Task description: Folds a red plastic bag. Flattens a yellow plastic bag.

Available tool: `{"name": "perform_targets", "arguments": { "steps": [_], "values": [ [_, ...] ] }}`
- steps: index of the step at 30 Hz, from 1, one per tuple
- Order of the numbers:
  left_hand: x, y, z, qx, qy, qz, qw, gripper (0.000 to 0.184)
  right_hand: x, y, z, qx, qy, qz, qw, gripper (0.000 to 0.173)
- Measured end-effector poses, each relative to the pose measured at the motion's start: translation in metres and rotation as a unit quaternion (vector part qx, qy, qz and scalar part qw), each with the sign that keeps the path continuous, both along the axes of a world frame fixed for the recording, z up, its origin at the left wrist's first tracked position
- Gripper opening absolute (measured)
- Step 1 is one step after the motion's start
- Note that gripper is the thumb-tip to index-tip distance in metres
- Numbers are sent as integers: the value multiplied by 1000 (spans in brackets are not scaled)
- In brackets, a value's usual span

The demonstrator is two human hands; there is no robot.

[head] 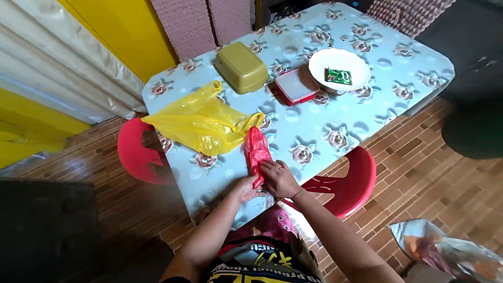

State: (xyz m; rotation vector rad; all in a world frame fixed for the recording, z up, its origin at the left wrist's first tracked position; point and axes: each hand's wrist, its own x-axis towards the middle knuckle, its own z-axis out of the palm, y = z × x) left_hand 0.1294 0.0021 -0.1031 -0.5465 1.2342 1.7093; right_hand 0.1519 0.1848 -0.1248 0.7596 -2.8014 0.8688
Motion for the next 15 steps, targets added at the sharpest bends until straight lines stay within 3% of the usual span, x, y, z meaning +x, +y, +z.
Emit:
{"name": "perform_targets", "arguments": {
  "steps": [4, 8, 15],
  "values": [
    [-4, -1, -1, 11, -5, -27, 1000, 45, 10, -1, -18, -7, 72, -16, 997, 33],
    [-12, 0, 1, 30, -19, -24, 999, 55, 11, -7, -20, -30, 65, -26, 997, 25],
    [-15, 17, 12, -23, -47, 43, 998, 44, 1, -7, 8, -139, -201, -47, 969, 25]
  ]
}}
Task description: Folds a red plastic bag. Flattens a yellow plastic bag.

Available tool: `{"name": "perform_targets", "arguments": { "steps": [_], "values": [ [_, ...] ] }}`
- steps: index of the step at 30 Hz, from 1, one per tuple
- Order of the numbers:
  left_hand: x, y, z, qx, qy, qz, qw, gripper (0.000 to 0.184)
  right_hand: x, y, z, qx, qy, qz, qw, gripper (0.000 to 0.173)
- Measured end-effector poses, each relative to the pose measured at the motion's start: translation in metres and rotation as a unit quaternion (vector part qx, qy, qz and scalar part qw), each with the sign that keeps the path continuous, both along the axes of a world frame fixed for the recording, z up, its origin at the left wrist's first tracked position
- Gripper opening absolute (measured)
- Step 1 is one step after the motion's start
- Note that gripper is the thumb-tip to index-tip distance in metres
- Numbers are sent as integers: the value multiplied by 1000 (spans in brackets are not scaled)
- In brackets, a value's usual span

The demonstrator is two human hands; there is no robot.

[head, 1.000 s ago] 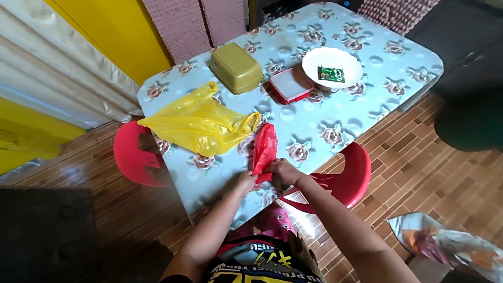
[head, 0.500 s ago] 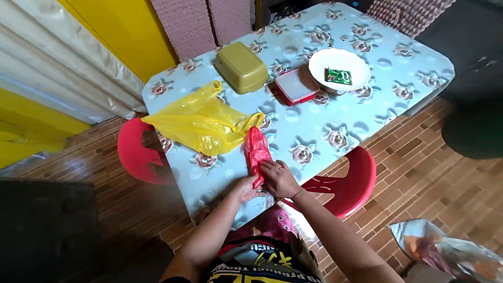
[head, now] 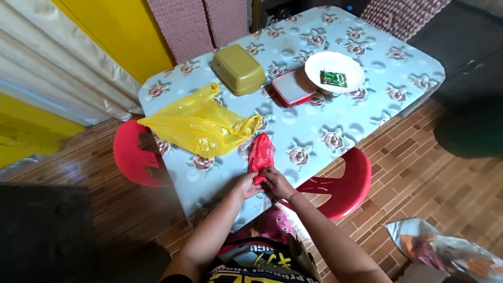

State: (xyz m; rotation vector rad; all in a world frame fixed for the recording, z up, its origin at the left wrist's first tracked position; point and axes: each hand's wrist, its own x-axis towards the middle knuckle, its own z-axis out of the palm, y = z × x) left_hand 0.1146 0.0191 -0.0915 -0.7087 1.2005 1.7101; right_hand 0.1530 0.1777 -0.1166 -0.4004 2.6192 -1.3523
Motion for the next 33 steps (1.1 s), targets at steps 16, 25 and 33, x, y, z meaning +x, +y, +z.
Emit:
{"name": "perform_targets", "arguments": {
  "steps": [16, 25, 33],
  "values": [
    [2, 5, 6, -53, 111, 3, 992, 46, -18, -16, 8, -8, -88, -180, 980, 32],
    [10, 4, 3, -63, 138, 5, 988, 42, 2, -36, 7, 193, 110, -129, 967, 26],
    [10, 2, 18, -2, 168, -48, 985, 61, 5, -37, 29, 145, -25, -149, 978, 43]
  ]
}}
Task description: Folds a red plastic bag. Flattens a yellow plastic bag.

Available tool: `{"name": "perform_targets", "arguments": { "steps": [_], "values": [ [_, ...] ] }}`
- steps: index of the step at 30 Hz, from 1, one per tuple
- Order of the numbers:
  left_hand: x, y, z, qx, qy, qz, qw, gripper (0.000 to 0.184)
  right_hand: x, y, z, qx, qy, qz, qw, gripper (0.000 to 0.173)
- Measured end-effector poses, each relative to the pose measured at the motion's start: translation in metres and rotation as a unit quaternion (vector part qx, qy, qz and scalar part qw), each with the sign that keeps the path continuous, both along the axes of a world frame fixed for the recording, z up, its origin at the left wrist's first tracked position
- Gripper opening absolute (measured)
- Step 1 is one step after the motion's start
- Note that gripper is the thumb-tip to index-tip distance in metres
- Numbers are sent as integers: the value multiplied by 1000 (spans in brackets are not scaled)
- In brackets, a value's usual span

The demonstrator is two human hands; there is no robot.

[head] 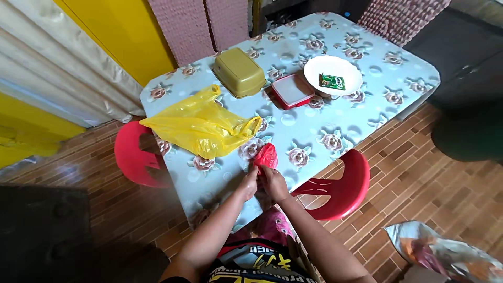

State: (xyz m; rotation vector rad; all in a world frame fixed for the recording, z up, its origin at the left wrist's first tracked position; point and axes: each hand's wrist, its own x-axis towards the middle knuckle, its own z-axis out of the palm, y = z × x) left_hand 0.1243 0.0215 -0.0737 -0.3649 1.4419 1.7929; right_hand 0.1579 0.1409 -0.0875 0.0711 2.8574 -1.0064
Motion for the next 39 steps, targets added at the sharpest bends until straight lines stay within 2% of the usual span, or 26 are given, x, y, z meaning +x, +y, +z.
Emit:
{"name": "perform_targets", "arguments": {
  "steps": [4, 7, 9, 10, 12, 14, 15, 16, 18, 20, 21, 23, 25, 27, 29, 32, 36, 39],
  "values": [
    [3, 1, -8, 13, 77, 25, 997, 56, -3, 0, 0, -124, 15, -65, 990, 39],
    [-2, -3, -17, -1, 116, 39, 992, 47, -1, -1, -8, -269, -6, -102, 958, 40],
    [-6, -5, -21, -21, 130, 54, 990, 42, 0, -3, -9, -324, -49, -105, 939, 40],
    [-8, -7, -22, -35, 135, 55, 989, 40, -1, -3, -5, -307, -66, -88, 945, 40],
    [-14, -15, -20, -67, 160, 27, 984, 39, -2, 1, 10, -201, -67, -41, 976, 38],
    [-23, -28, -14, -101, 203, -44, 973, 39, -4, 7, 22, -91, 11, -31, 995, 36],
    [-29, -34, -9, -115, 220, -91, 964, 40, -7, 12, 25, -63, 50, -36, 996, 43],
    [-35, -40, -5, -124, 236, -143, 953, 40, -10, 16, 26, -53, 56, -36, 996, 57],
    [-47, -49, -1, -137, 261, -248, 923, 41, -17, 23, 19, -87, -22, -16, 996, 89],
    [-58, -51, -3, -170, 306, -333, 876, 41, -19, 20, 2, -167, -116, -4, 979, 105],
    [-61, -51, -6, -203, 334, -364, 846, 40, -17, 14, -5, -197, -150, -17, 969, 102],
    [-61, -47, -10, -293, 382, -388, 786, 37, -11, 1, -13, -216, -194, -74, 954, 81],
    [-51, -42, -8, -355, 400, -373, 758, 35, -5, -10, -15, -217, -208, -144, 943, 63],
    [-38, -36, -5, -391, 412, -355, 743, 35, -1, -18, -17, -236, -201, -208, 928, 57],
    [-29, -33, -9, -395, 406, -354, 744, 34, 2, -23, -17, -269, -187, -248, 912, 57],
    [-21, -30, -14, -381, 371, -342, 775, 36, 5, -23, -16, -326, -144, -268, 895, 61],
    [-23, -30, -6, -383, 330, -357, 786, 48, 11, -14, -10, -350, -100, -198, 910, 69],
    [-29, -26, 0, -388, 313, -371, 783, 39, 13, -6, -8, -311, -74, -115, 940, 67]
  ]
}}
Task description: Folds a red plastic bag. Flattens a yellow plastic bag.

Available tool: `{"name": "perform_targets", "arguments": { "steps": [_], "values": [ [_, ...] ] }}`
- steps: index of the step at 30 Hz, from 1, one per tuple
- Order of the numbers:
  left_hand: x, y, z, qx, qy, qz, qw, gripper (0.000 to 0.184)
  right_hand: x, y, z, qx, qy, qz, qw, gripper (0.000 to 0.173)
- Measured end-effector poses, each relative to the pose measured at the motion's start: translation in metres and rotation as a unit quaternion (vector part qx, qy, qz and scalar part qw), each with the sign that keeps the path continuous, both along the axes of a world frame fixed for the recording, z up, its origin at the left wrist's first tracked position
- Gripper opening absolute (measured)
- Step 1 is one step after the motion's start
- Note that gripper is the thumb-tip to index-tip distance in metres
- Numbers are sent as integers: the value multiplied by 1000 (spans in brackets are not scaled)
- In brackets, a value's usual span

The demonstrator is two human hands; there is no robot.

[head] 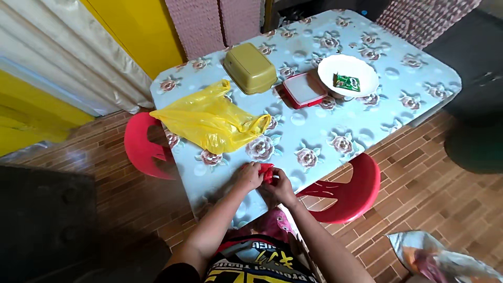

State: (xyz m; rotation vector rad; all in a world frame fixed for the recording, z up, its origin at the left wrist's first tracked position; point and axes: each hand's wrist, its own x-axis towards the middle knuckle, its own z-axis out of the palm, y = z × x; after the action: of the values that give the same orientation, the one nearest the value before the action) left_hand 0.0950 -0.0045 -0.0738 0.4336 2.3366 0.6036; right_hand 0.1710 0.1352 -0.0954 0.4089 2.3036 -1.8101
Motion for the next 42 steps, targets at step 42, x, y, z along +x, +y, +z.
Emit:
{"name": "perform_targets", "arguments": {
  "steps": [42],
  "values": [
    [-1, -16, -7, 87, 5, 58, 994, 35, -33, 29, -34, 427, 280, 304, 804, 37]
  ]
}}
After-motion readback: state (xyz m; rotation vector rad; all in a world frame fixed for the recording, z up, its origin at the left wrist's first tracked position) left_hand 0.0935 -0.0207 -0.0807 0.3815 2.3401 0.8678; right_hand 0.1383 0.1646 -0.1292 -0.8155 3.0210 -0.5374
